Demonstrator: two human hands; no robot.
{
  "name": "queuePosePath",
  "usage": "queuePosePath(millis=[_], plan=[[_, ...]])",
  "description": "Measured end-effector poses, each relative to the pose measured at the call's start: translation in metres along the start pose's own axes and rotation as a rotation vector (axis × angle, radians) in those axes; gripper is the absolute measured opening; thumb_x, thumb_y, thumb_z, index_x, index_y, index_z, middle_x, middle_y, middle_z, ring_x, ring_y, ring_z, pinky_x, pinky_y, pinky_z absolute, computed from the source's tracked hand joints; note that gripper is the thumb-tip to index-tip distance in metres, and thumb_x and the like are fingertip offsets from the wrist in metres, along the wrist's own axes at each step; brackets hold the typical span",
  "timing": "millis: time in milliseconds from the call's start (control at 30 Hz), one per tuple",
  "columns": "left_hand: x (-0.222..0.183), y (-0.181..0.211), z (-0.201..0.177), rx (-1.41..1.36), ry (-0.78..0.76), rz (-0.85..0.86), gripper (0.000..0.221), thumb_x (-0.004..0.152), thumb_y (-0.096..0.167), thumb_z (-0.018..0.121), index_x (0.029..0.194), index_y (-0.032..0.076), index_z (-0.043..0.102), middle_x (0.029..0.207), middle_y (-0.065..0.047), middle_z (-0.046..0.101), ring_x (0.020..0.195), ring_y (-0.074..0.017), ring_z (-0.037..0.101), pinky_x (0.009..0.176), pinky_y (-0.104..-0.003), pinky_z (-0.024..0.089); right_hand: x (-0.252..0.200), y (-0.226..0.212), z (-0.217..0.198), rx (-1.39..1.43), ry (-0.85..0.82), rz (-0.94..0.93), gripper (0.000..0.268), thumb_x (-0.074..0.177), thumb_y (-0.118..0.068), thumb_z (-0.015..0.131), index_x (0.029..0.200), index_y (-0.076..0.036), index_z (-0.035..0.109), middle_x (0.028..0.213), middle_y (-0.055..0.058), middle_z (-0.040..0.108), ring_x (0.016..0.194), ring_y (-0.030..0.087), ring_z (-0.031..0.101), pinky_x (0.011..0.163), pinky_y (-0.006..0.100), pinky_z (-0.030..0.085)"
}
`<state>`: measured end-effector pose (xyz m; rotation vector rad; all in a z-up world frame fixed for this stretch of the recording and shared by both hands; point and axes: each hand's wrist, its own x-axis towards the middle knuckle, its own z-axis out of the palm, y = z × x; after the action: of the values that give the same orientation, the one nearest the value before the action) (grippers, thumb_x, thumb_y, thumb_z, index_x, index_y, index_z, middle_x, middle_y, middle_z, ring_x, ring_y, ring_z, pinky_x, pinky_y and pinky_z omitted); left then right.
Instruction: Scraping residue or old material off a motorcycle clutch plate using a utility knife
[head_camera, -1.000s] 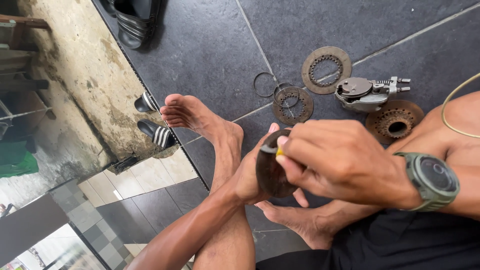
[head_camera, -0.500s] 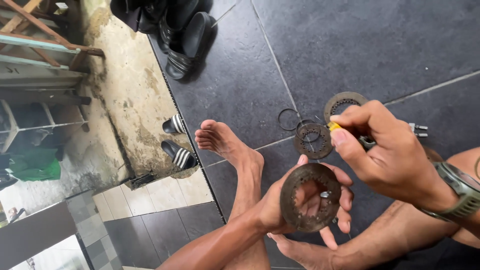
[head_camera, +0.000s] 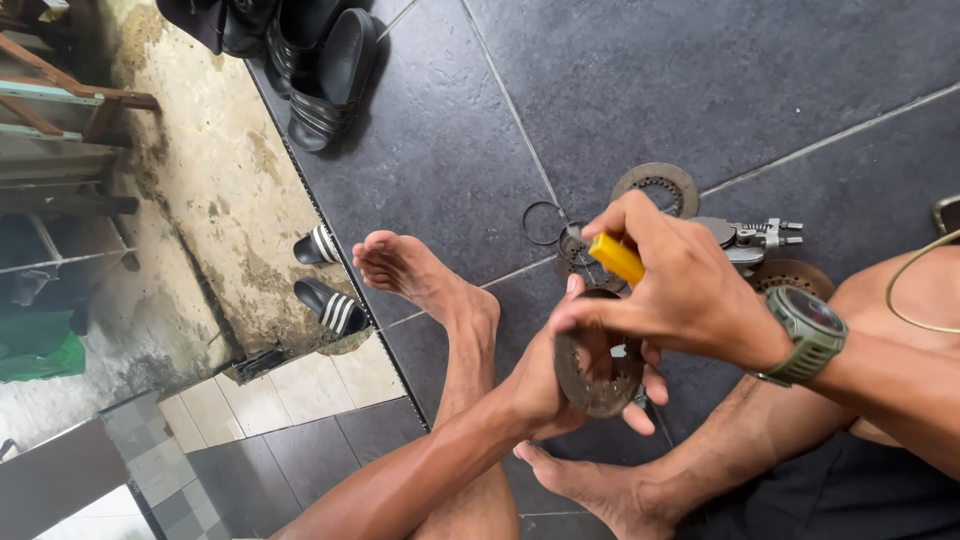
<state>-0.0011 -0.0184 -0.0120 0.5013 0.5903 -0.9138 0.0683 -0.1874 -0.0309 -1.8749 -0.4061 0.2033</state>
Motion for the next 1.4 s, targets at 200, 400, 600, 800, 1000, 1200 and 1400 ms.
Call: queuePosePath(millis=[200, 400, 600, 800, 1000, 1200, 1400], plan=[[-0.002, 0.008, -0.005, -0.026, -0.101, 0.029, 0.082, 0.109, 0.069, 0.029, 0.142, -0.002, 0.051, 0.109, -0.021, 0.064, 0.094, -0.0338, 0.071, 0.068, -0.042, 0.067, 0.018, 0.016, -0.011, 0.091, 0.041, 0.148, 0.051, 0.079, -0.034, 0.088, 0.102, -0.004, 0.055, 0.07, 0.002, 0.063, 0.055, 0.01, 0.058, 0.047, 0.025, 0.047], [-0.007, 0.015, -0.001, -0.062, -0.167, 0.056, 0.097, 0.107, 0.075, 0.021, 0.146, -0.009, 0.049, 0.114, -0.029, 0.065, 0.1, -0.0428, 0.071, 0.071, -0.046, 0.068, 0.022, 0.024, -0.02, 0.189, 0.046, 0.217, 0.018, 0.098, -0.014, 0.068, 0.107, -0.002, 0.058, 0.085, 0.006, 0.063, 0.064, 0.012, 0.059, 0.055, 0.025, 0.048], [-0.013, 0.022, 0.004, -0.047, -0.155, 0.131, 0.088, 0.108, 0.069, 0.026, 0.149, -0.005, 0.046, 0.115, -0.03, 0.063, 0.104, -0.0433, 0.069, 0.077, -0.046, 0.068, 0.024, 0.015, -0.029, 0.342, 0.019, 0.257, 0.014, 0.105, -0.009, 0.055, 0.11, -0.002, 0.066, 0.063, 0.002, 0.06, 0.052, 0.008, 0.05, 0.049, 0.021, 0.044], [-0.016, 0.023, 0.008, -0.024, -0.143, 0.187, 0.082, 0.109, 0.066, 0.027, 0.153, -0.001, 0.041, 0.117, -0.028, 0.062, 0.109, -0.0424, 0.068, 0.085, -0.046, 0.066, 0.024, 0.013, -0.029, 0.332, -0.028, 0.086, 0.033, 0.105, -0.01, 0.051, 0.132, 0.003, 0.064, 0.089, 0.005, 0.058, 0.07, 0.011, 0.062, 0.06, 0.021, 0.05], [-0.015, 0.023, 0.006, -0.038, -0.148, 0.224, 0.078, 0.111, 0.063, 0.026, 0.153, -0.001, 0.043, 0.119, -0.028, 0.063, 0.112, -0.043, 0.067, 0.086, -0.047, 0.066, 0.023, 0.009, -0.03, 0.299, 0.039, 0.075, 0.03, 0.106, -0.005, 0.054, 0.132, 0.003, 0.064, 0.084, 0.002, 0.055, 0.064, 0.008, 0.055, 0.055, 0.02, 0.047], [-0.013, 0.028, 0.006, -0.003, -0.135, 0.217, 0.078, 0.11, 0.063, 0.028, 0.154, -0.001, 0.042, 0.12, -0.027, 0.062, 0.113, -0.0432, 0.066, 0.087, -0.047, 0.065, 0.016, 0.015, -0.025, 0.491, 0.024, 0.154, 0.026, 0.102, -0.004, 0.05, 0.128, -0.002, 0.043, 0.088, 0.007, 0.059, 0.061, 0.011, 0.058, 0.055, 0.022, 0.048], [-0.004, 0.038, -0.007, 0.081, -0.139, 0.208, 0.077, 0.109, 0.063, 0.03, 0.155, 0.003, 0.042, 0.124, -0.022, 0.061, 0.116, -0.0406, 0.065, 0.093, -0.048, 0.063, 0.01, 0.003, -0.025, 0.167, 0.055, -0.016, 0.024, 0.092, -0.004, 0.07, 0.11, 0.001, 0.055, 0.079, 0.006, 0.064, 0.062, 0.011, 0.057, 0.054, 0.024, 0.048]])
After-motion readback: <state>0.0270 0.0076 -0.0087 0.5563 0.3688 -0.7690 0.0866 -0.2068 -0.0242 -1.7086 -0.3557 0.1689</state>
